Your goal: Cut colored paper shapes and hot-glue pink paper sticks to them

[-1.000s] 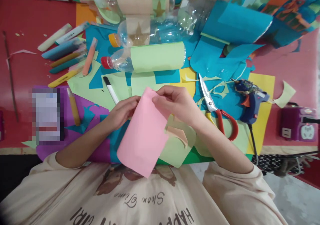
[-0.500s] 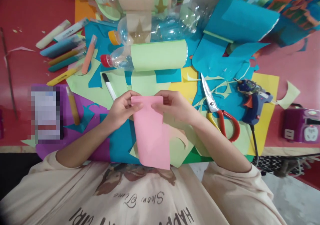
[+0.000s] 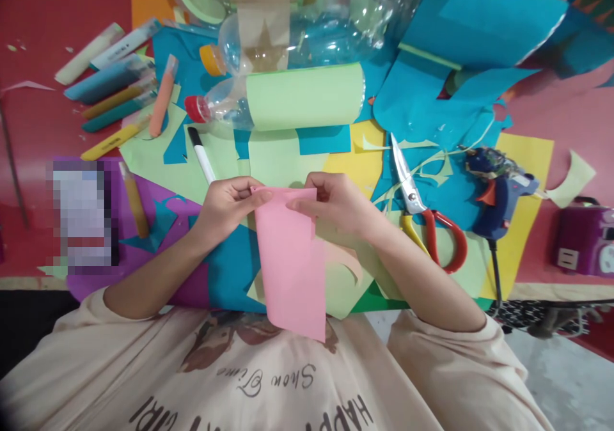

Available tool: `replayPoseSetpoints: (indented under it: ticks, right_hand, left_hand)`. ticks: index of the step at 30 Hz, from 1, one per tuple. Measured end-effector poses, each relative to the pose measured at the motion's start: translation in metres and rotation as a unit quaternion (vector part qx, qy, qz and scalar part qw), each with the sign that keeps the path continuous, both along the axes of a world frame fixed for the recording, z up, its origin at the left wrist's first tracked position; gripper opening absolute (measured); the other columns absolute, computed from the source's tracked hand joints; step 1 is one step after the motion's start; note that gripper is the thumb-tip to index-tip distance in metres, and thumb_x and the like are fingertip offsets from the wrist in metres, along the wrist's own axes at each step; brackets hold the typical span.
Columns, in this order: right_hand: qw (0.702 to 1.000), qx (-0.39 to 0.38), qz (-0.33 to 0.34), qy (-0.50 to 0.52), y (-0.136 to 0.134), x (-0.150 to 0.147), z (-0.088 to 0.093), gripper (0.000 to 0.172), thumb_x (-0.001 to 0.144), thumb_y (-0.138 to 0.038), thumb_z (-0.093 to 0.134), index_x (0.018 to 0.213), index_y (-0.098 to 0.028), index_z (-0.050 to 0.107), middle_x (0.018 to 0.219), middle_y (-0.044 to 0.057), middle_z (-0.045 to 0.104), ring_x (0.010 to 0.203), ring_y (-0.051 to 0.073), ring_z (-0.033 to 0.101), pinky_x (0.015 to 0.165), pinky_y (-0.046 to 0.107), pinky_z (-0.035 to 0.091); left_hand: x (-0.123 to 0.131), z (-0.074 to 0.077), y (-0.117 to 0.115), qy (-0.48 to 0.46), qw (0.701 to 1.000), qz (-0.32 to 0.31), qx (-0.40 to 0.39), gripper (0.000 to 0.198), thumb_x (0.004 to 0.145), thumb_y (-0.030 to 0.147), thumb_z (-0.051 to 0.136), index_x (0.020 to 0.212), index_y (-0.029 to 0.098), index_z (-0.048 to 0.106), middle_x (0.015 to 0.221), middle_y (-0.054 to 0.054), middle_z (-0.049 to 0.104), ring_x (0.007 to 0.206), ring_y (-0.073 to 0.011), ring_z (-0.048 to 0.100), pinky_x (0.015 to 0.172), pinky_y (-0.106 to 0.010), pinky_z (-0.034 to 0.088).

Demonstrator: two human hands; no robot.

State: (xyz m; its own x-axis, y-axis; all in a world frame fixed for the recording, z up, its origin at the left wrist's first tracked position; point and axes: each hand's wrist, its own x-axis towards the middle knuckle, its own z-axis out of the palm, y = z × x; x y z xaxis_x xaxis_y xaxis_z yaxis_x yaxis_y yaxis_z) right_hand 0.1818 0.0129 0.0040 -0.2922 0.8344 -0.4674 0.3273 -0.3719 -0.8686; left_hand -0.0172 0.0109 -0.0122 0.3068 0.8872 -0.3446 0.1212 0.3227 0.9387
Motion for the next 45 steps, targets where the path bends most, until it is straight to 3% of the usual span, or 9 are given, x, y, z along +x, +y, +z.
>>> replayPoseSetpoints:
  ticks: [6, 11, 18, 22, 30, 35, 45]
  right_hand:
    - [1.000, 0.019, 0.020, 0.014, 0.0017, -0.0001, 0.0025, 0.030, 0.070, -0.042, 0.070, 0.063, -0.016, 0.056, 0.057, -0.002, 0.048, 0.052, 0.008, 0.040, 0.045, 0.023, 0.028]
    - [0.998, 0.051, 0.008, -0.031, 0.0011, 0.0028, 0.0028, 0.034, 0.073, -0.041, 0.069, 0.055, -0.017, 0.052, 0.050, -0.004, 0.041, 0.049, 0.007, 0.033, 0.044, 0.024, 0.022]
    - [0.997, 0.064, -0.004, -0.034, 0.0003, 0.0044, 0.0020, 0.033, 0.073, -0.040, 0.068, 0.055, -0.018, 0.051, 0.048, -0.005, 0.039, 0.046, 0.007, 0.032, 0.044, 0.024, 0.021]
    - [0.998, 0.058, -0.010, -0.036, 0.0003, 0.0046, 0.0005, 0.037, 0.072, -0.043, 0.069, 0.054, -0.018, 0.049, 0.048, -0.004, 0.040, 0.047, 0.006, 0.032, 0.044, 0.024, 0.020]
    - [0.996, 0.068, -0.016, -0.046, 0.0018, 0.0036, 0.0020, 0.038, 0.071, -0.038, 0.070, 0.051, -0.018, 0.045, 0.050, -0.005, 0.035, 0.049, 0.006, 0.030, 0.043, 0.023, 0.021]
    - [0.995, 0.083, -0.014, -0.049, 0.0022, 0.0050, 0.0027, 0.035, 0.072, -0.035, 0.069, 0.052, -0.017, 0.047, 0.050, -0.005, 0.036, 0.049, 0.006, 0.031, 0.043, 0.023, 0.022]
    - [0.993, 0.096, -0.007, -0.062, 0.0020, 0.0054, 0.0018, 0.034, 0.072, -0.035, 0.070, 0.052, -0.017, 0.049, 0.050, -0.004, 0.038, 0.049, 0.007, 0.033, 0.044, 0.023, 0.023]
  left_hand:
    - [-0.0012, -0.0003, 0.0001, 0.013, 1.000, -0.027, 0.005, 0.038, 0.075, 0.053, 0.065, 0.072, 0.015, 0.062, 0.064, 0.000, 0.057, 0.060, -0.0100, 0.050, 0.054, -0.021, 0.038]
    - [-0.0004, 0.0007, -0.0006, 0.024, 0.999, -0.038, 0.028, 0.038, 0.077, 0.054, 0.061, 0.075, 0.015, 0.063, 0.064, 0.000, 0.057, 0.061, -0.0105, 0.051, 0.055, -0.021, 0.039]
    - [0.0012, 0.0029, 0.0003, 0.010, 1.000, 0.012, -0.008, 0.043, 0.066, 0.053, 0.072, 0.058, 0.016, 0.051, 0.053, 0.003, 0.050, 0.051, -0.0071, 0.045, 0.046, -0.019, 0.036]
    - [0.0001, 0.0007, 0.0001, 0.014, 1.000, 0.019, -0.017, 0.042, 0.066, 0.053, 0.072, 0.058, 0.015, 0.054, 0.052, 0.003, 0.049, 0.051, -0.0069, 0.045, 0.046, -0.019, 0.035]
    - [0.0004, 0.0062, 0.0019, 0.006, 1.000, -0.011, -0.022, 0.043, 0.072, 0.056, 0.065, 0.063, 0.014, 0.061, 0.060, 0.001, 0.056, 0.057, -0.0094, 0.052, 0.054, -0.020, 0.045]
    - [-0.0002, 0.0075, 0.0025, 0.028, 0.999, 0.007, -0.021, 0.044, 0.071, 0.054, 0.065, 0.056, 0.014, 0.057, 0.059, 0.001, 0.056, 0.059, -0.0099, 0.055, 0.053, -0.020, 0.048]
    - [0.0004, 0.0049, 0.0024, -0.007, 1.000, 0.019, -0.022, 0.034, 0.073, 0.045, 0.066, 0.060, 0.014, 0.067, 0.063, 0.000, 0.064, 0.058, -0.0089, 0.057, 0.054, -0.019, 0.049]
